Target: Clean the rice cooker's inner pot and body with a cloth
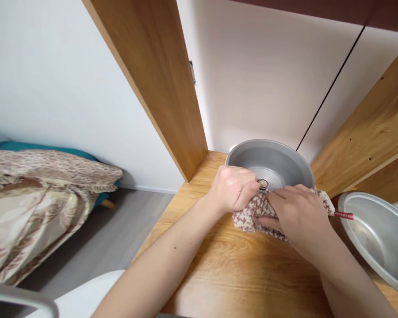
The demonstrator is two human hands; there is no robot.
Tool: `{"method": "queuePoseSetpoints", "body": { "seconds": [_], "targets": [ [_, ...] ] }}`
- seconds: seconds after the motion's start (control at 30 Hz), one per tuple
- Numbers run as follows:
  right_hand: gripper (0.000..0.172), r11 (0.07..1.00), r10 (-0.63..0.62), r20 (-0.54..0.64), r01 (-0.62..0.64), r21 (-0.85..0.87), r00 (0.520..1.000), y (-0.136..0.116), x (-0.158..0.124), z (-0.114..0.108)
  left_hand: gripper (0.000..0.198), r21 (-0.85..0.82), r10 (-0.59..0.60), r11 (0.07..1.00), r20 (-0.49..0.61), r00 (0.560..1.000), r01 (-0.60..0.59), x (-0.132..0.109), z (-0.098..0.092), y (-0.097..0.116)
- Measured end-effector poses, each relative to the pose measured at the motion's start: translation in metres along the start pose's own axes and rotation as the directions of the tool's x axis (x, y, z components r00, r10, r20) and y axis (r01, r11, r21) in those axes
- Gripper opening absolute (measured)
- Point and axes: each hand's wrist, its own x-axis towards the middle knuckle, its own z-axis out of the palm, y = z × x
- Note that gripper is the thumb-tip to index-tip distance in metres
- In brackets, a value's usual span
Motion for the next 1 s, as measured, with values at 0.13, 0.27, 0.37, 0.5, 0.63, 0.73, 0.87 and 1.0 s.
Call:
{"method": "queuePoseSetpoints", "body": {
  "seconds": [0.13, 0.27, 0.37, 0.5, 0.63, 0.73, 0.87, 1.0],
  "targets": [
    [0.044, 0.999, 0.008, 0.045, -0.010, 0.048, 0.999, 0.003, 0.001, -0.005, 0.055, -0.002, 0.018, 1.000, -0.002, 1.000, -0.018, 0.000, 0.000, -0.002],
    [0.045, 0.994, 0.002, 0.137, -0.017, 0.108, 0.991, 0.014, -0.001, -0.019, 0.054, -0.014, 0.029, 0.999, -0.013, 0.999, -0.029, -0.001, 0.000, -0.004],
    [0.045, 0.995, -0.004, 0.142, -0.011, 0.103, 0.990, 0.017, -0.003, -0.021, 0.056, -0.004, 0.020, 1.000, -0.002, 1.000, -0.020, -0.001, 0.000, -0.003],
    [0.045, 0.999, -0.004, 0.038, 0.002, 0.049, 0.999, 0.008, -0.002, -0.009, 0.056, 0.018, 0.010, 1.000, 0.006, 1.000, -0.011, 0.000, 0.000, -0.001],
    [0.045, 0.999, 0.009, 0.033, -0.010, 0.052, 0.999, 0.003, 0.000, -0.004, 0.056, 0.007, 0.023, 1.000, 0.005, 1.000, -0.023, 0.000, -0.001, -0.002],
    [0.046, 0.995, 0.001, 0.100, -0.011, 0.100, 0.995, 0.010, 0.000, -0.012, 0.055, 0.001, 0.034, 0.999, -0.004, 0.999, -0.034, 0.000, 0.000, -0.003],
    [0.044, 0.989, -0.007, 0.169, -0.018, 0.148, 0.986, 0.021, -0.003, -0.022, 0.055, -0.008, 0.041, 0.999, -0.020, 0.999, -0.041, 0.000, 0.001, -0.003],
    [0.045, 0.993, -0.016, 0.113, 0.002, 0.121, 0.994, 0.018, -0.002, -0.017, 0.054, -0.010, 0.038, 0.999, -0.031, 0.999, -0.039, 0.000, 0.002, -0.003]
  ]
}}
